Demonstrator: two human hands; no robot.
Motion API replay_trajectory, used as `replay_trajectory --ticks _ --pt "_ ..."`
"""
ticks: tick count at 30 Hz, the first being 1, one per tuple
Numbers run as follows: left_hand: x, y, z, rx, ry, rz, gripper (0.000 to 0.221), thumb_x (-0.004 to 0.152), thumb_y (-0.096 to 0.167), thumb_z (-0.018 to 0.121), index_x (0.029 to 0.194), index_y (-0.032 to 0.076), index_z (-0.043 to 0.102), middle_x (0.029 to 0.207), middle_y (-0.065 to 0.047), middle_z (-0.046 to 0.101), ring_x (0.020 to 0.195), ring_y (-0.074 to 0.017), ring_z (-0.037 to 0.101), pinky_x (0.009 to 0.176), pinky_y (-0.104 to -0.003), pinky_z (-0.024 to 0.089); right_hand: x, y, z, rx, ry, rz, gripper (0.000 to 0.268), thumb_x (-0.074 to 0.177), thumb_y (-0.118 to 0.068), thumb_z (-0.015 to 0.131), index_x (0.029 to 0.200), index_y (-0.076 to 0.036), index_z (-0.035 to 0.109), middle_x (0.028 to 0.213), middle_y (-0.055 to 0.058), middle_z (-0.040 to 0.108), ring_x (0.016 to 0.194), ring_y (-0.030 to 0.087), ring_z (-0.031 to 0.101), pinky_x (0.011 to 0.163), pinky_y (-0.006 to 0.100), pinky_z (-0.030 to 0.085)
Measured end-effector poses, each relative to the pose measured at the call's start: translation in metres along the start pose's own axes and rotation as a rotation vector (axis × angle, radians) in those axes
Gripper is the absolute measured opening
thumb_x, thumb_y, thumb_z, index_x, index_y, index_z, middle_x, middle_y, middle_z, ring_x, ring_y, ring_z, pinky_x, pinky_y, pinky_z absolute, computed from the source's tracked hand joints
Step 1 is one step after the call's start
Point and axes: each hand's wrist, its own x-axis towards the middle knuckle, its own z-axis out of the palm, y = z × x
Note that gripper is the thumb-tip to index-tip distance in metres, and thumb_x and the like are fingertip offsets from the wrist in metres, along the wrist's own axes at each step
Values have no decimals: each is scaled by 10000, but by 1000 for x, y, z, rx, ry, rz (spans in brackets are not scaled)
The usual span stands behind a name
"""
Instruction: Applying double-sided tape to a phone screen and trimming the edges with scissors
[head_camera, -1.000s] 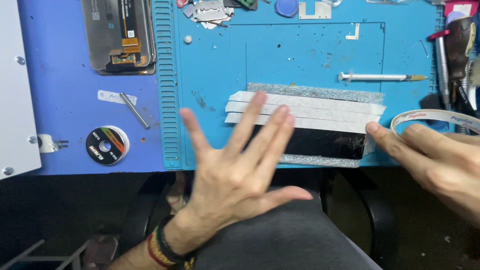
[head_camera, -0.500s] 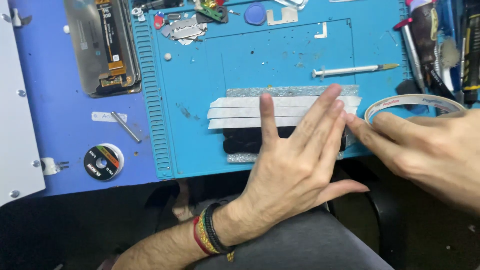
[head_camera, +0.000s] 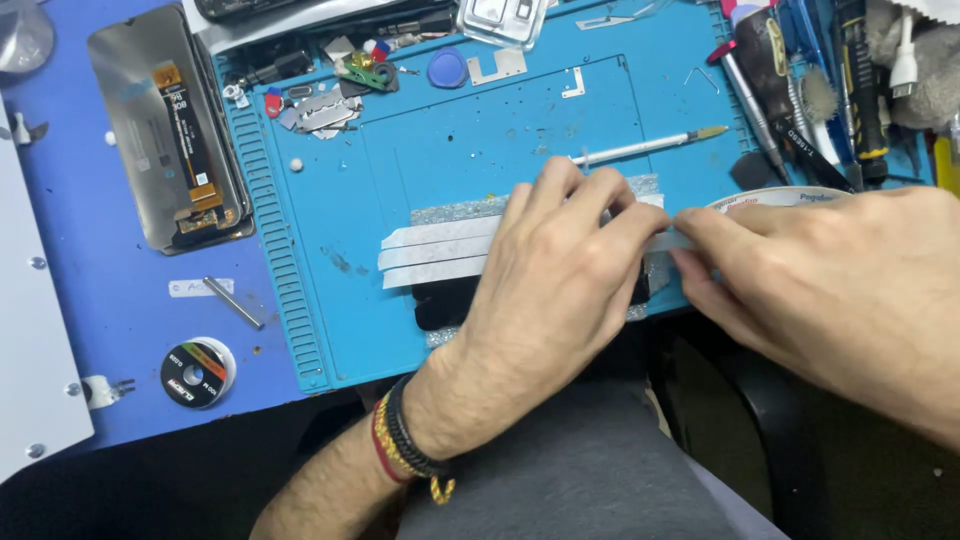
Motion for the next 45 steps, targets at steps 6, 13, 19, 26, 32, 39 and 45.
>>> replay_trajectory --ticks 6,13,19,26,32,39,45 --pt "6 -7 20 -2 -5 -13 90 991 111 624 930 46 628 978 -95 569 934 -336 486 709 -471 380 2 -8 1 -14 -28 46 374 1177 -503 486 839 -350 537 538 -62 584 558 225 694 457 369 410" --pt "9 -8 17 -18 -49 -30 104 986 136 610 920 57 594 977 -92 562 938 -336 508 731 -479 352 -3 -11 11 -22 24 47 338 1176 -472 533 872 -325 549 556 -71 581 555 238 686 455 366 393" --pt "5 -3 22 116 -68 -32 147 827 19 635 957 78 600 1017 -72 560 958 -340 502 713 -479 322 -9 -9 28 51 158 -57 212 1180 -413 561 1003 -302 598 623 -148 607 546 149 628 518 303 426" --pt "4 4 29 193 -36 -82 114 953 150 627 855 131 572 965 -28 556 909 -321 517 674 -493 312 -13 -12 22 16 440 -260 209 1085 -18 705 939 -164 740 571 -50 463 511 139 521 557 282 331" --pt "1 1 33 188 -4 -47 146 931 150 630 785 144 624 906 -23 581 876 -291 553 700 -478 317 -32 -15 0 377 397 -490 253 1031 -84 520 1183 -11 709 593 -17 499 463 170 518 498 339 406" --pt "-21 -4 1 122 143 20 427 1004 -60 733 1402 56 632 880 4 735 828 -219 654 1111 -596 444 -42 -13 -1 739 175 181 461 943 -227 778 1371 -97 664 1005 41 726 666 148 692 623 331 524" --pt "-37 14 -40 -550 23 -223 254 934 207 783 1125 79 674 1005 -36 747 844 -201 673 863 -323 547 -44 -29 -18 668 249 -52 485 938 -230 730 1387 -70 640 1125 7 778 707 83 742 569 314 562"
